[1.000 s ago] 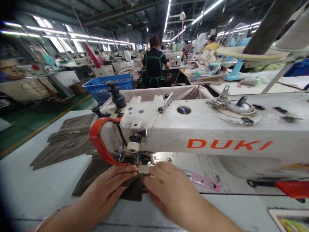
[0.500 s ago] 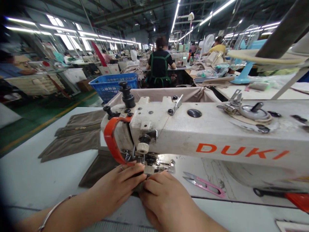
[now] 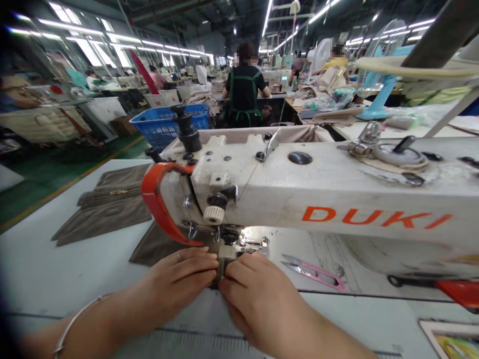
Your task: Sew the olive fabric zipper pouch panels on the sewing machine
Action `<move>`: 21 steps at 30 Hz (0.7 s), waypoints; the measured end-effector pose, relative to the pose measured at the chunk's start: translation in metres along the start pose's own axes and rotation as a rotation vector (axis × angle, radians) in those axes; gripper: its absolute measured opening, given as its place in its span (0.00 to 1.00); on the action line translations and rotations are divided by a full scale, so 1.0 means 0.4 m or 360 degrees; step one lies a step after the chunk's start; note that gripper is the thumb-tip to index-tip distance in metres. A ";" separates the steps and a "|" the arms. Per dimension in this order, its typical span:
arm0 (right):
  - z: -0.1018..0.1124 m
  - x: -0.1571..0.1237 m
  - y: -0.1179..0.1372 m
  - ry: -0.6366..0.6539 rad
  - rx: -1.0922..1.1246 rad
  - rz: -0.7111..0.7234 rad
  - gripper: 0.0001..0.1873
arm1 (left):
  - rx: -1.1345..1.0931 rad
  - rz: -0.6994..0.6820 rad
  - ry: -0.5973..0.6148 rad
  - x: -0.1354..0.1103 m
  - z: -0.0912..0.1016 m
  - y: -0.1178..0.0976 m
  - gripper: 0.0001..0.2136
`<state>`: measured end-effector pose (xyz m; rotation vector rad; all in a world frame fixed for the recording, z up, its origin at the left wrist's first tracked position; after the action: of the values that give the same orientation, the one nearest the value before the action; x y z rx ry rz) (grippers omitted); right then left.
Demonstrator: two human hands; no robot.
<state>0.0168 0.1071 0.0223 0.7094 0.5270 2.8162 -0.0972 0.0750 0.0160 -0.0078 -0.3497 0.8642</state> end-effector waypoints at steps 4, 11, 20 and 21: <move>-0.005 -0.005 -0.010 0.0018 0.0077 -0.0044 0.08 | -0.0011 0.0006 -0.0050 0.011 0.009 0.000 0.09; -0.007 -0.013 -0.029 -0.0024 0.0132 -0.0120 0.15 | -0.0044 0.0141 -0.0060 0.031 0.020 -0.007 0.10; -0.017 0.004 -0.038 -0.0062 -0.0040 -0.0173 0.08 | -0.0146 0.0471 -0.0109 0.053 0.016 0.042 0.09; -0.017 0.009 -0.036 -0.0076 -0.0117 -0.0152 0.09 | -0.0204 0.0564 -0.0140 0.051 0.018 0.059 0.09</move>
<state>0.0117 0.1191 0.0125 0.7156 0.4352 2.7078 -0.1046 0.1044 0.0252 -0.1549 -0.4945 1.1936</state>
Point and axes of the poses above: each hand's wrist, its own x-axis towards the middle knuckle, its own z-axis out of the back of the hand, y = z × x, the point moved 8 cm from there along x, towards the middle knuckle, and after that the axes turned 8 degrees about z, right-handed, at the moved point
